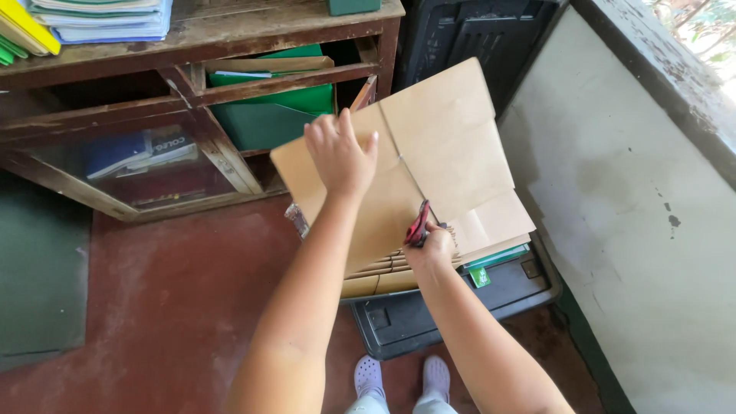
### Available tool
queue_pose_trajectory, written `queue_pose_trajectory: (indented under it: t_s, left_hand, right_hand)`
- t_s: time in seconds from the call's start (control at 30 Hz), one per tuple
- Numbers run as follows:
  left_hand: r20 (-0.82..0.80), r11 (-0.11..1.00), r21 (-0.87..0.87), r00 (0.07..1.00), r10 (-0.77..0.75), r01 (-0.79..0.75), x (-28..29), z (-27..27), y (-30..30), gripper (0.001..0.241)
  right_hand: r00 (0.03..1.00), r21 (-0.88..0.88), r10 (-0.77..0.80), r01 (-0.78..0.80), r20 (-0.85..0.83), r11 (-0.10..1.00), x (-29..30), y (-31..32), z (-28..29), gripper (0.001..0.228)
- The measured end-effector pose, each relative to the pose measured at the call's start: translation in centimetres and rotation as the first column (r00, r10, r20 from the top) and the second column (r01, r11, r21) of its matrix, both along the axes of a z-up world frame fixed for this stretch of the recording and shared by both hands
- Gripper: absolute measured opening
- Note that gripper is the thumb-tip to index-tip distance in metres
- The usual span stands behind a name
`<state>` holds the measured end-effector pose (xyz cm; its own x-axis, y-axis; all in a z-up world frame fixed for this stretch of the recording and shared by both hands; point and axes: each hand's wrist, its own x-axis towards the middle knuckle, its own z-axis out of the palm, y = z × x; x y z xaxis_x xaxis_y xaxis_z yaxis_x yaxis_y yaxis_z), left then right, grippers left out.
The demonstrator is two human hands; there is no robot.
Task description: Wiping dust off manila folders using a cloth and stacking them.
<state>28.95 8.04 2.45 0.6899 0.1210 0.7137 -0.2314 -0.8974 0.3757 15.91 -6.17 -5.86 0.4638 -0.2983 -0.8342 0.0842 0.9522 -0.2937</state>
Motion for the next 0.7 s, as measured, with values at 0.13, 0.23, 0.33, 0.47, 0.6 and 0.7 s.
queue_pose_trajectory:
  t_s: [0.13, 0.23, 0.33, 0.47, 0.6, 0.7]
  left_hand:
    - [-0.134, 0.992, 0.109, 0.988, 0.073, -0.059, 4.0, -3.0, 1.0, 0.04]
    - [-0.373, 0.98, 0.196, 0.926, 0.052, 0.024, 3.2, -3.3, 0.9, 0.039]
    - [-0.451, 0.992, 0.125, 0.891, 0.048, 0.01, 0.7, -0.9, 1.1, 0.029]
    - [-0.534, 0.998, 0.07, 0.845, 0.036, 0.002, -0.8, 0.7, 1.3, 0.031]
    - [-0.679, 0.999, 0.017, 0.734, -0.024, 0.048, -3.2, 3.4, -0.2, 0.032]
    - [-0.712, 0.992, -0.104, 0.691, -0.126, 0.075, -5.5, 6.2, -2.0, 0.026]
  right_hand:
    - [0.977, -0.126, 0.205, -0.21, -0.058, 0.969, -0.6, -0.7, -1.8, 0.016]
    - [0.834, -0.307, 0.52, -0.551, -0.184, 0.776, -1.1, -2.1, -2.8, 0.019]
    - [0.483, -0.333, 0.825, -0.861, -0.292, 0.386, -0.7, -5.4, -1.9, 0.021]
    - [0.305, -0.48, 0.391, -0.717, -0.868, -0.506, 2.4, -9.6, -0.3, 0.045]
    - [0.677, -0.823, 0.471, -0.496, -0.565, -0.275, 3.6, -10.3, 10.7, 0.045]
    - [0.833, -0.913, 0.459, -0.125, -0.309, -0.387, 4.0, -9.7, 10.6, 0.038]
